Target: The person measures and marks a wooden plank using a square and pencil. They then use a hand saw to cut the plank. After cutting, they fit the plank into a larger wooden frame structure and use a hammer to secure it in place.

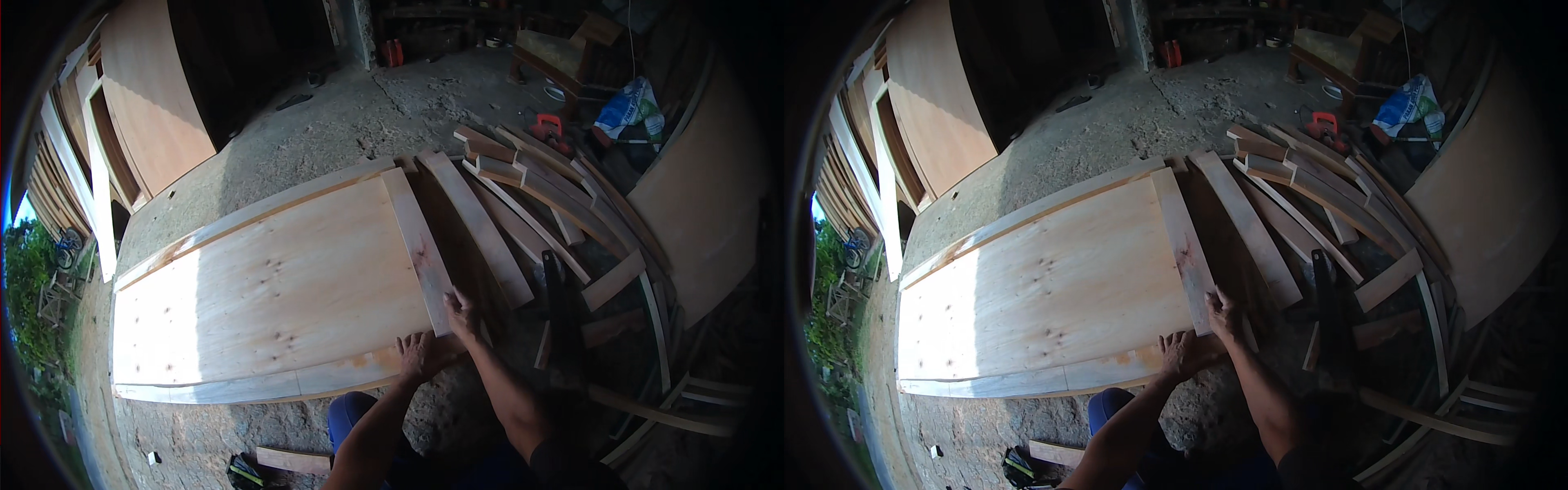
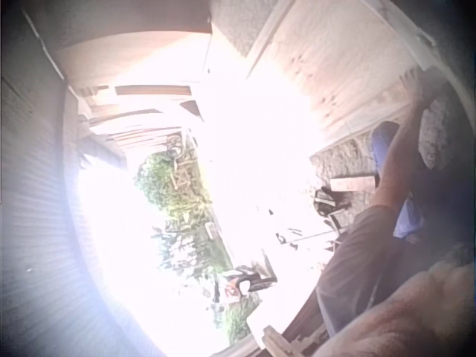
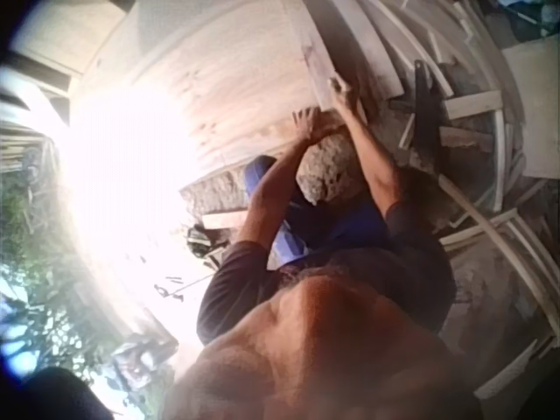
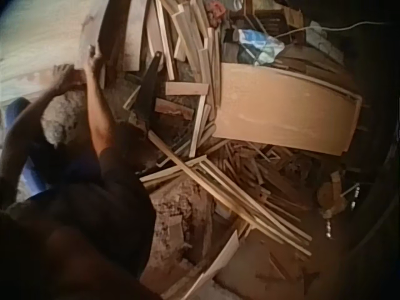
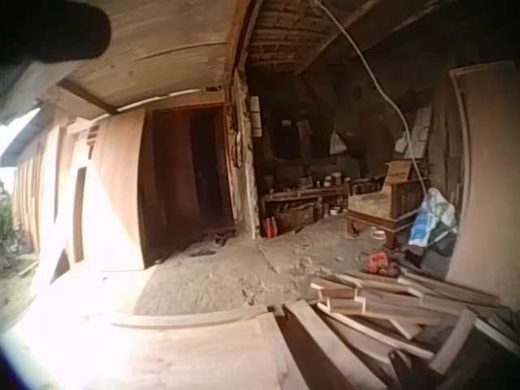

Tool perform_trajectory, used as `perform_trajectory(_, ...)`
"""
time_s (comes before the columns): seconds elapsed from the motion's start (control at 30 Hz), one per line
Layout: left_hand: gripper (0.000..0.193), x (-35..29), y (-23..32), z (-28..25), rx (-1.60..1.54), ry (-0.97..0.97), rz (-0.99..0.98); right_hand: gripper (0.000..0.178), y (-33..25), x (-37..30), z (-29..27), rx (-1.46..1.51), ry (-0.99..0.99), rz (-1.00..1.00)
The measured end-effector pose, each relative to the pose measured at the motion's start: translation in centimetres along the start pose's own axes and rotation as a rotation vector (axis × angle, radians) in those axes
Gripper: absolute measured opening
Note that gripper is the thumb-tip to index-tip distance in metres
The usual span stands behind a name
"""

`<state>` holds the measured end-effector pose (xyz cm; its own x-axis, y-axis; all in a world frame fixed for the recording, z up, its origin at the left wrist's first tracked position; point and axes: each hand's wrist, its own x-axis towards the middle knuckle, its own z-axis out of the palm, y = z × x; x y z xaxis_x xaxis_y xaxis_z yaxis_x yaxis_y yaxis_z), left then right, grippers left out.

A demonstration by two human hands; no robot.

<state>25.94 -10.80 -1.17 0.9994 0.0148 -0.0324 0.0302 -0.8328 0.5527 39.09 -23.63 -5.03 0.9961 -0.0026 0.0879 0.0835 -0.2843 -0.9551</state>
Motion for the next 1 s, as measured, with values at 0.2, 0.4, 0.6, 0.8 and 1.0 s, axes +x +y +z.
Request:
perform_trajectory(0.2, 0.067, 1.3, 0.6, 0.0, -0.197, -0.027, -0.121, 0.050, 1.9, 1.3, 0.1, -0.126, 0.083, -0.035)
perform_trajectory(0.4, 0.048, 1.5, 0.6, 0.0, -0.181, -0.027, -0.208, 0.051, -0.5, 0.3, -0.3, -0.119, 0.022, -0.032)
perform_trajectory(0.6, 0.046, 1.5, -0.1, 1.3, -0.186, 0.089, -0.185, 0.049, -2.0, 0.3, -0.4, -0.213, 0.050, -0.030)
perform_trajectory(0.8, 0.038, 1.7, 0.1, 1.7, -0.188, 0.091, -0.206, 0.053, -1.4, 0.2, -0.7, -0.194, 0.035, -0.018)
perform_trajectory(1.0, 0.034, 1.7, -0.2, 1.9, -0.161, 0.100, -0.209, 0.053, -1.5, 0.1, -0.4, -0.258, 0.040, -0.045)
